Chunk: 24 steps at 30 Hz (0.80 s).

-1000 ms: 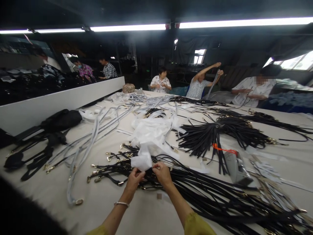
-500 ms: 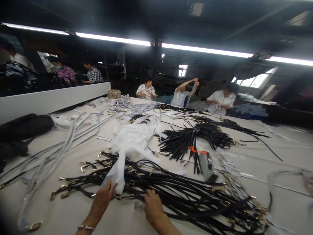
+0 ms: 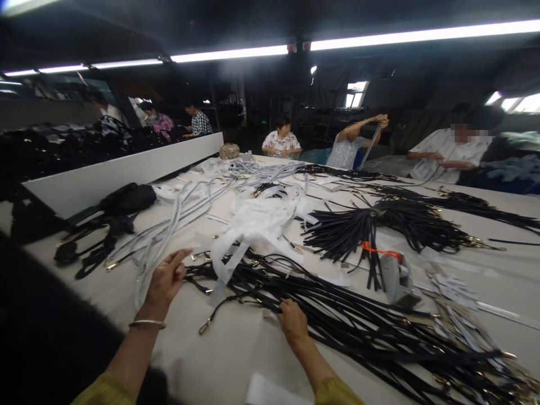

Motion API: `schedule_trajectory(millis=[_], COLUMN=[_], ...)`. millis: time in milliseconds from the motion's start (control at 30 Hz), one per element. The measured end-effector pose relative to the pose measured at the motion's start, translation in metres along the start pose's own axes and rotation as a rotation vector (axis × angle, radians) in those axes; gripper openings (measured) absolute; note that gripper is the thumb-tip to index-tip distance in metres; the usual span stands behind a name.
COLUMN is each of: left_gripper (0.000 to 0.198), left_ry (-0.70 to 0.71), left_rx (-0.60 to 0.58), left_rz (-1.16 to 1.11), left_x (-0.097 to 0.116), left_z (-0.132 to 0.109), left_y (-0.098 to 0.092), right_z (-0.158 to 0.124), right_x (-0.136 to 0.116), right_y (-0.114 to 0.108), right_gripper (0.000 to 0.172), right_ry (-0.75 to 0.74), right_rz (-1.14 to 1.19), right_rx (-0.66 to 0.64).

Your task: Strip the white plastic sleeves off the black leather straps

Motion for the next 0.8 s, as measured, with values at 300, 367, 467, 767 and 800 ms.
schedule_trajectory(millis=[300, 367, 467, 767, 800], left_gripper=[0.012, 0.020, 0.037, 0.031, 0.036], left_ry=[-0.040, -0.077, -0.212, -0.371, -0.343], left_rx=[0.095, 0.078, -0.058, -0.303, -0.290], left_rz=[-0.257, -0.182, 0.392, 1.034, 1.032], left_x=[0.028, 0.013, -0.031, -0.133, -0.131], left_z=[0.012, 0.005, -0.012, -0.075, -0.079], left_y=[-0.115, -0.142, -0.175, -0.261, -0.273], right_z=[-0.038, -0.053, -0.070, -0.047, -0.037], right_x=[-0.014, -0.004, 0.022, -0.017, -0.030], right_y=[-0.016, -0.005, 0.009, -0.012, -0.010], right_gripper=[0.013, 0.014, 0.016, 0.013, 0.015], right_ry=[-0.154, -0.179, -0.110, 0.035, 0.020], right_rz=[-0.011, 0.012, -0.003, -0.148, -0.144], right_rx=[0.088, 0.011, -0.118, -0.094, -0.080])
Point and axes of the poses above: each hand's wrist, its own z-axis towards the middle knuckle, its own y-axis out of the palm, x = y × z, the point moved 6 cm from there along z, towards the middle knuckle, and after that the axes turned 5 degrees about -x, right-handed, at the moved point
